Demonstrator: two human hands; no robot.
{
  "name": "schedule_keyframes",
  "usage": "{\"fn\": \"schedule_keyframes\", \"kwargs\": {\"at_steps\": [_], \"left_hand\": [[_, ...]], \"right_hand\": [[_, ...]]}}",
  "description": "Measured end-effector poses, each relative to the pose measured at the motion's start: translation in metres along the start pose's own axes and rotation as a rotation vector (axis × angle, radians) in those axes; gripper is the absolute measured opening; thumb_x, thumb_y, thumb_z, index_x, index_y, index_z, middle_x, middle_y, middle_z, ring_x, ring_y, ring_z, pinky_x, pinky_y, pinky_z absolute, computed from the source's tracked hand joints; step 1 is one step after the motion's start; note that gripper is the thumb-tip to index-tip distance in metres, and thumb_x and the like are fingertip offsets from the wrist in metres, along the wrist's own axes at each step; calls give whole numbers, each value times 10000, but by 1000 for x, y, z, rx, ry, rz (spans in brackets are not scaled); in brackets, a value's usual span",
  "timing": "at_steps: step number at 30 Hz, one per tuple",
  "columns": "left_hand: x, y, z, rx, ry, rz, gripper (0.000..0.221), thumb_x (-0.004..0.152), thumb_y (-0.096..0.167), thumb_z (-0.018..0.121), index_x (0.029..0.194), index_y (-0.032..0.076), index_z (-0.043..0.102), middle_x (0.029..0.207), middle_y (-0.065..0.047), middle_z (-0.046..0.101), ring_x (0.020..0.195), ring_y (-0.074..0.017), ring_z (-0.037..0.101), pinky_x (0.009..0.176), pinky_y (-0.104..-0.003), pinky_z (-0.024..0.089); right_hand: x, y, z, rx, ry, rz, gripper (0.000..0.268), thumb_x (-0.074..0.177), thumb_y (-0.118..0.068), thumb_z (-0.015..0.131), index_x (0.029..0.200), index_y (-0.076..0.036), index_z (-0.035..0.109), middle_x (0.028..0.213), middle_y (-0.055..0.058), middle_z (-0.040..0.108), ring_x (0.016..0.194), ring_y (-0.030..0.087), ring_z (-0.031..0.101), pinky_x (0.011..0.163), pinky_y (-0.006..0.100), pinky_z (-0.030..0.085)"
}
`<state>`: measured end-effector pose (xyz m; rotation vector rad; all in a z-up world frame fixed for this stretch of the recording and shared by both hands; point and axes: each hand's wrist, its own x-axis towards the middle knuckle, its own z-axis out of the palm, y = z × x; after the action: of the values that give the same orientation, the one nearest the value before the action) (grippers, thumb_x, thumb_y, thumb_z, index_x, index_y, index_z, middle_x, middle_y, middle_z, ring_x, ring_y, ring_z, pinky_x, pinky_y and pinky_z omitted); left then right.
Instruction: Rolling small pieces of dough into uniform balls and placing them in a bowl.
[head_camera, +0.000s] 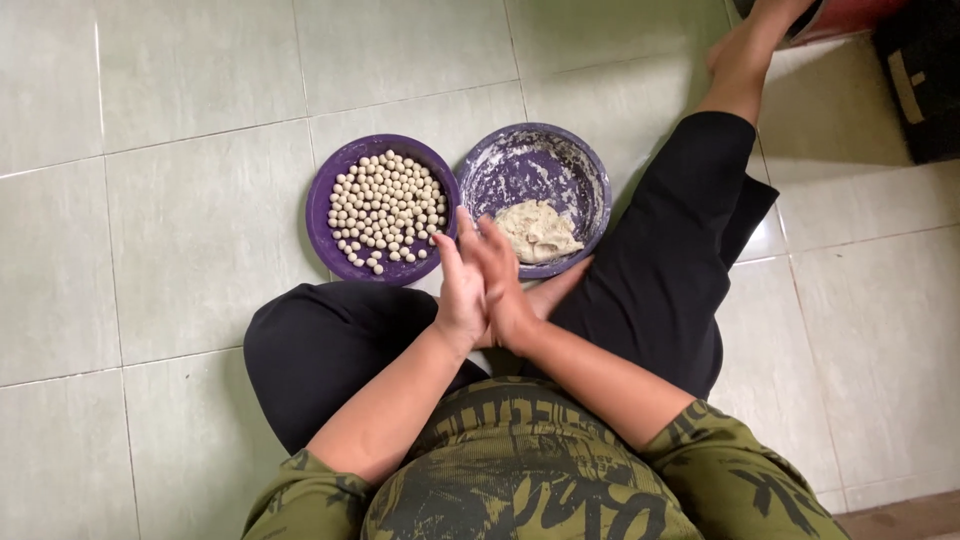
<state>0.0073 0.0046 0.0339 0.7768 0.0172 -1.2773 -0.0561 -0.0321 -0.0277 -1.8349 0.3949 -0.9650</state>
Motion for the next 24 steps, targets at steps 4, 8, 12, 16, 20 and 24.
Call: {"fn": "schedule_keyframes", "kwargs": {"at_steps": [4,8,12,16,20,24], "left_hand": [[-31,-1,44,291,-103,-9,791,977,712,46,1634,272,28,1699,41,-130,1549,-189,-133,1265,-404,-130],[-23,-15,28,204,-95,-36,778,980,728,120,1629,301,83,1685,73,-63,1545,-174,-47,1274,-403,-79],[-15,-11,12,182,-107,-28,779,983,729,133,1623,283,133,1666,75,32,1525,-164,44,1271,-405,-32],[-5,-5,0,151,-124,-31,786,989,730,152,1614,257,208,1638,78,175,1496,-150,180,1268,-407,38],[1,2,-8,113,-136,-35,798,994,731,170,1605,230,283,1609,80,318,1467,-136,317,1265,-410,108],[-8,-4,7,87,-142,-28,809,998,731,183,1599,212,333,1590,82,413,1448,-126,407,1262,-411,155]], "right_hand": [[5,22,-8,38,259,72,966,966,-782,22,1580,-120,363,1617,187,246,1513,381,175,1232,527,169],[-2,-24,32,707,354,-19,958,1007,-702,33,1581,27,271,1687,271,35,1562,436,-44,1298,559,-51],[2,-15,4,249,157,-61,940,998,-769,151,1599,-61,297,1684,256,82,1566,458,42,1258,620,77],[14,-4,-10,16,161,-74,956,963,-738,-9,1601,-80,264,1690,221,24,1569,424,52,1262,594,150],[-4,-19,14,-80,113,-237,973,934,-788,32,1554,-127,387,1653,318,120,1555,479,107,1243,647,69],[4,-1,0,-94,186,-148,879,988,-706,77,1563,-111,373,1672,270,109,1563,424,111,1246,587,142]]}}
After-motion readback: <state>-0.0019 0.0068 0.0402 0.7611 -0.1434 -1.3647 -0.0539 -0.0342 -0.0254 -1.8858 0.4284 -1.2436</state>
